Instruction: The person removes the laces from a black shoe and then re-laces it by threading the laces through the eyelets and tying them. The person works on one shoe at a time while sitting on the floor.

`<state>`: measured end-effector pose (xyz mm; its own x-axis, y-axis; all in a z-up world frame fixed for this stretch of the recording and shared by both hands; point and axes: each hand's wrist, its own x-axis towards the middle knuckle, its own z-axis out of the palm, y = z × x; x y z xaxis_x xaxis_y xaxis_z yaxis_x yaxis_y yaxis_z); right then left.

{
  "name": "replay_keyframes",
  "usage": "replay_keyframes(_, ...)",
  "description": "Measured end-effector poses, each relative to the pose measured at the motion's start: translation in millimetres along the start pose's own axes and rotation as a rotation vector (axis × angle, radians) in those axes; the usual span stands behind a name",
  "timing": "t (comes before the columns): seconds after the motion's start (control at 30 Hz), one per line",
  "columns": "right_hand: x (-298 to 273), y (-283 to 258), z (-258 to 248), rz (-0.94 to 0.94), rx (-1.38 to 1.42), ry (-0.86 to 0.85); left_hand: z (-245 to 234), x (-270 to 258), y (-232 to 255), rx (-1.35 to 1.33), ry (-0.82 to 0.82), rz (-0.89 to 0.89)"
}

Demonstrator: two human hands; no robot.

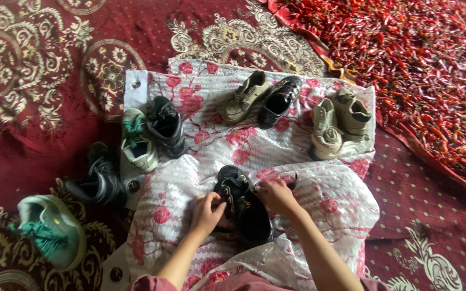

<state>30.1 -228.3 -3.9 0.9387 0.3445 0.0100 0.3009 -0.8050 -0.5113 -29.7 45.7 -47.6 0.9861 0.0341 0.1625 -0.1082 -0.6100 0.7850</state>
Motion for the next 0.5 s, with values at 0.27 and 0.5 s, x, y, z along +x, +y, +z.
replay_keyframes(0.27, -33.8, 1.6, -48.7, 0.296, 0.0, 0.077, -2.8, -9.1, -3.8, -0.084, -0.158, -0.149)
replay_keyframes(0.5, -65.2, 36.9, -98.8, 0.446, -0.103, 0.304, -0.4, -7.9, -11.4, -0.104, -0.148, -0.174)
